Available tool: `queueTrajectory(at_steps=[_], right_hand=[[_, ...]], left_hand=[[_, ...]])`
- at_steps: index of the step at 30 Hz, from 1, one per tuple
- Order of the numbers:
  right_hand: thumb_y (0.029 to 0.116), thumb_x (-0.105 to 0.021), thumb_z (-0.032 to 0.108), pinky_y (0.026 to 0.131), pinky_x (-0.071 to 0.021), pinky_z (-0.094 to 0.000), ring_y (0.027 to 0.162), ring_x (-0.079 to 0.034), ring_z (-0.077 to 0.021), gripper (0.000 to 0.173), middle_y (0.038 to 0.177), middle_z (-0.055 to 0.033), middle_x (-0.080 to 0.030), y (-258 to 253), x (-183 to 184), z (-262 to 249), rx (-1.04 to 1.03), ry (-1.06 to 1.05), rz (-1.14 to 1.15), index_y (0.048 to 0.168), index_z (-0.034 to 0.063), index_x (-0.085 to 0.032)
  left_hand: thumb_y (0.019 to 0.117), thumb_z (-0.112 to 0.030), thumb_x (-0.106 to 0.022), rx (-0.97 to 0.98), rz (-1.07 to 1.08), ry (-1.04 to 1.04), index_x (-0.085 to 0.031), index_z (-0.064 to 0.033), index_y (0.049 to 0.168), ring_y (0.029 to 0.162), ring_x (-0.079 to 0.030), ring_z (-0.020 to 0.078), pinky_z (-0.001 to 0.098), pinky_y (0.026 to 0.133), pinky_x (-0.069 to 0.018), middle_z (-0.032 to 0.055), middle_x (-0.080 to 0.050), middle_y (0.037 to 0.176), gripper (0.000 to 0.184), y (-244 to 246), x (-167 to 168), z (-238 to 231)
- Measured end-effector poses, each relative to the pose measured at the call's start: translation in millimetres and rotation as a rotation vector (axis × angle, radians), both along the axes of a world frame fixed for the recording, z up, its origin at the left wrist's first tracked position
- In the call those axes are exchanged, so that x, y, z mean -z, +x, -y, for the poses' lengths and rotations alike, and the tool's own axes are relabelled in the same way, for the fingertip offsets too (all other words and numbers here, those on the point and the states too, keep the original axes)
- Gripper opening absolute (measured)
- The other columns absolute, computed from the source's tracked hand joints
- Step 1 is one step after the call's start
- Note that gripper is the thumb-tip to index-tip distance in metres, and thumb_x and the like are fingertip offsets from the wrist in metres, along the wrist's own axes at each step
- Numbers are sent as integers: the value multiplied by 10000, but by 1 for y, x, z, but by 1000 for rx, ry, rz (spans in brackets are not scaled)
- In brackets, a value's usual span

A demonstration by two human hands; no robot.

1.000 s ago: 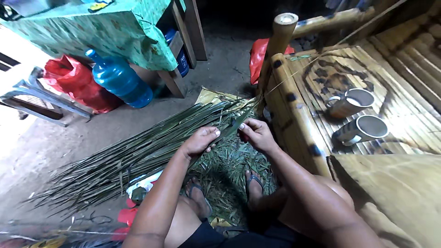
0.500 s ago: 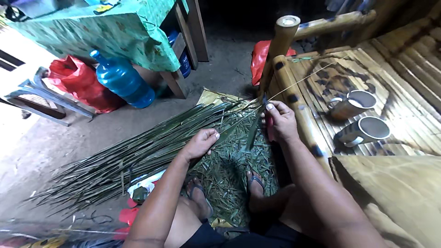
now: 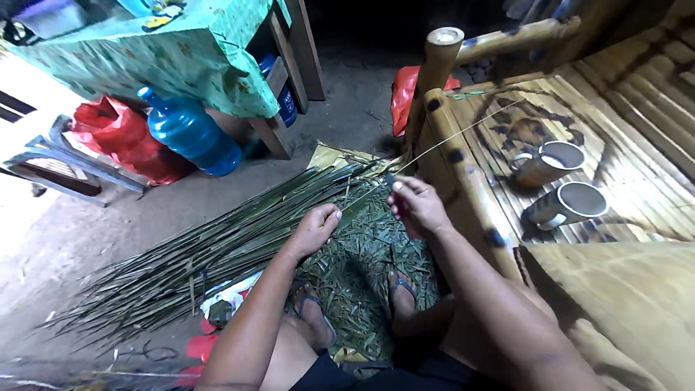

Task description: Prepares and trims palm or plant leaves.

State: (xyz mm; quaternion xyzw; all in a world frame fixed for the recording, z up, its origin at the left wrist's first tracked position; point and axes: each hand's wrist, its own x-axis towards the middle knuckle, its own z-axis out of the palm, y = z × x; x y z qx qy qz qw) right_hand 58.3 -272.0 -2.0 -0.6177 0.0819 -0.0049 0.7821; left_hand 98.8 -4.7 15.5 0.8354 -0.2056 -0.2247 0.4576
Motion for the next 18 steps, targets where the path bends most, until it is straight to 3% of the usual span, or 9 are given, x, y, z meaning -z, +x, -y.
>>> queueTrajectory(at_steps=[4, 9, 15, 18], right_hand=[[1084, -513, 194, 552, -559, -259, 596, -613, -105, 300, 811, -44, -666, 3, 4, 1, -17, 1, 4, 1323, 52, -623], [1085, -519, 302, 510, -532, -229, 575, -609, -82, 319, 827, -21, -682, 5, -4, 31, 87, -11, 5, 1373, 192, -601], [1084, -513, 221, 537, -548, -234, 610, -615, -77, 289, 834, 3, -666, 9, -12, 48, 194, 26, 94, 1341, 114, -592], [1104, -458, 241, 568, -544, -216, 631, -618, -54, 316, 858, 36, -663, 9, -23, 65, 325, 19, 62, 1393, 144, -542]], left_hand=[[1096, -231, -457, 12, 89, 44, -642, -55, 987, 563, -539, 130, 293, 534, -496, 51, -571, 732, 278, 1, 0, -6], [1076, -216, -481, 40, 189, 49, -673, -72, 993, 671, -567, 94, 292, 641, -503, 16, -602, 783, 253, 0, 4, -20], [1062, -217, -485, 70, 192, 60, -668, -84, 953, 680, -559, 68, 271, 653, -491, -3, -591, 768, 251, 1, 6, -30], [1062, -214, -477, 99, 152, 89, -657, -69, 926, 701, -548, 77, 288, 673, -481, 5, -581, 777, 268, 3, 4, -38]])
